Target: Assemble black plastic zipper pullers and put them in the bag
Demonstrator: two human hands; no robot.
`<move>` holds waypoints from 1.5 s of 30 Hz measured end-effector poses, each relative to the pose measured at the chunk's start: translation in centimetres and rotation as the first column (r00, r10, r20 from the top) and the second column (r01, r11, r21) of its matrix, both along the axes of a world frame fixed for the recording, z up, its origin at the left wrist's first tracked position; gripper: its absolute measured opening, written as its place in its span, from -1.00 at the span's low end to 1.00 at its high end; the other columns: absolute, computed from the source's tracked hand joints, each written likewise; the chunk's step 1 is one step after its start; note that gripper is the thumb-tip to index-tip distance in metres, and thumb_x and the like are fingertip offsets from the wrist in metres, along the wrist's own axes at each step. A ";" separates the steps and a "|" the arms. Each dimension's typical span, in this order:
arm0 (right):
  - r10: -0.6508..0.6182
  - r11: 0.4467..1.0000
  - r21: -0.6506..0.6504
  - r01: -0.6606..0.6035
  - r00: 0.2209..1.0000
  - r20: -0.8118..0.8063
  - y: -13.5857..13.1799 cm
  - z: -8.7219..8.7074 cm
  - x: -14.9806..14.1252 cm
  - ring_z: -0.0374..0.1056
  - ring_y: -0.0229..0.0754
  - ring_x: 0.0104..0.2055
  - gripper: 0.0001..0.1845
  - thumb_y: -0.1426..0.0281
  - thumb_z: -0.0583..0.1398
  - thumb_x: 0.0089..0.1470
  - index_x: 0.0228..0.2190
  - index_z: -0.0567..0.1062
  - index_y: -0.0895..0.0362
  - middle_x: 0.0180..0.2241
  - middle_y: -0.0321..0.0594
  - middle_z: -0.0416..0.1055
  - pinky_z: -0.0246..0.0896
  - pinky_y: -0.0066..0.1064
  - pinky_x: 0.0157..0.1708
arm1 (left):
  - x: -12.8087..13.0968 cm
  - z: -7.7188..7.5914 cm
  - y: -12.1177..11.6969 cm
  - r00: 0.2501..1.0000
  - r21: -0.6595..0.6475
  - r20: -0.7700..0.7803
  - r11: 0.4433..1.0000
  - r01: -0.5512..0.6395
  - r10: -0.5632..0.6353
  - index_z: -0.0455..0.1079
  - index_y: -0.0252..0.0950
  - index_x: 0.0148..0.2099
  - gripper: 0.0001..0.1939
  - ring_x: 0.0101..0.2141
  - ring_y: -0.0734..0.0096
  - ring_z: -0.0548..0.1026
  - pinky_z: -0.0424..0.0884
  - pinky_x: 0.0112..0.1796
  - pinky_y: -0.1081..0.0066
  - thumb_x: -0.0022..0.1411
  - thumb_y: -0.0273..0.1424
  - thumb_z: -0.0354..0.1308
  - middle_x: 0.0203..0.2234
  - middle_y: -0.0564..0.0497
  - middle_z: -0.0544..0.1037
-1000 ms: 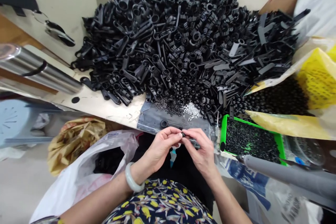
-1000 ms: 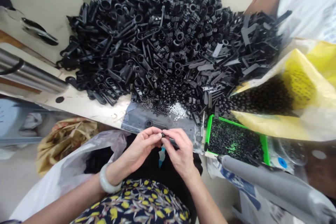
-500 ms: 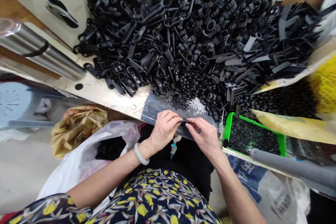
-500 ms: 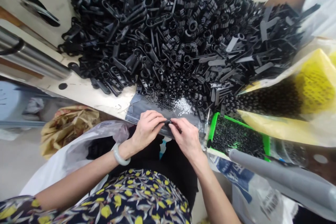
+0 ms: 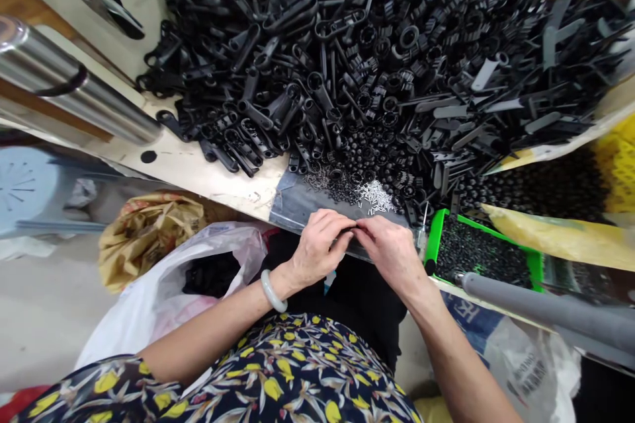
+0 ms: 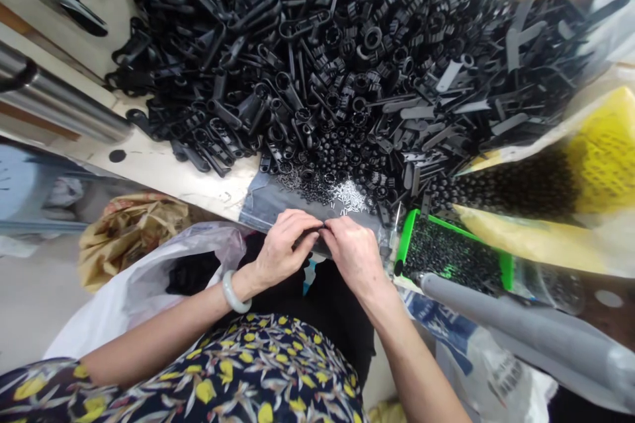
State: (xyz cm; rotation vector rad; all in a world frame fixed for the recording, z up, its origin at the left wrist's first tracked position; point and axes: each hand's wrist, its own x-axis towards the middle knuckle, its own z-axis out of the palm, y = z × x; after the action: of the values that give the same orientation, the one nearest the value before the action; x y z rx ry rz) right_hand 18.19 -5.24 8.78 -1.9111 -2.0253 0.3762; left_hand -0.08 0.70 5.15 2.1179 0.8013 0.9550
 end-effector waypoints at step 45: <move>0.109 0.881 0.470 -0.058 0.991 -0.081 -8.2 -1.1 0.7 0.54 -0.02 0.09 -0.41 0.65 0.27 0.22 0.22 0.48 0.04 0.11 -0.08 0.56 0.52 -0.12 0.10 | 1.2 -0.6 -0.1 0.999 0.025 -0.035 0.999 -0.040 0.041 0.58 -0.21 -0.09 -0.87 -0.16 0.26 0.53 0.33 -0.11 0.19 0.45 -0.38 0.19 -0.22 -0.01 0.71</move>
State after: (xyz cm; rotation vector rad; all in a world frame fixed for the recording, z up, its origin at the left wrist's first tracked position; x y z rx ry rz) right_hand 18.85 -13.43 7.68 -1.4801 -1.9146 -0.0017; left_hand 1.16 0.63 4.50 2.1523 0.8576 0.9556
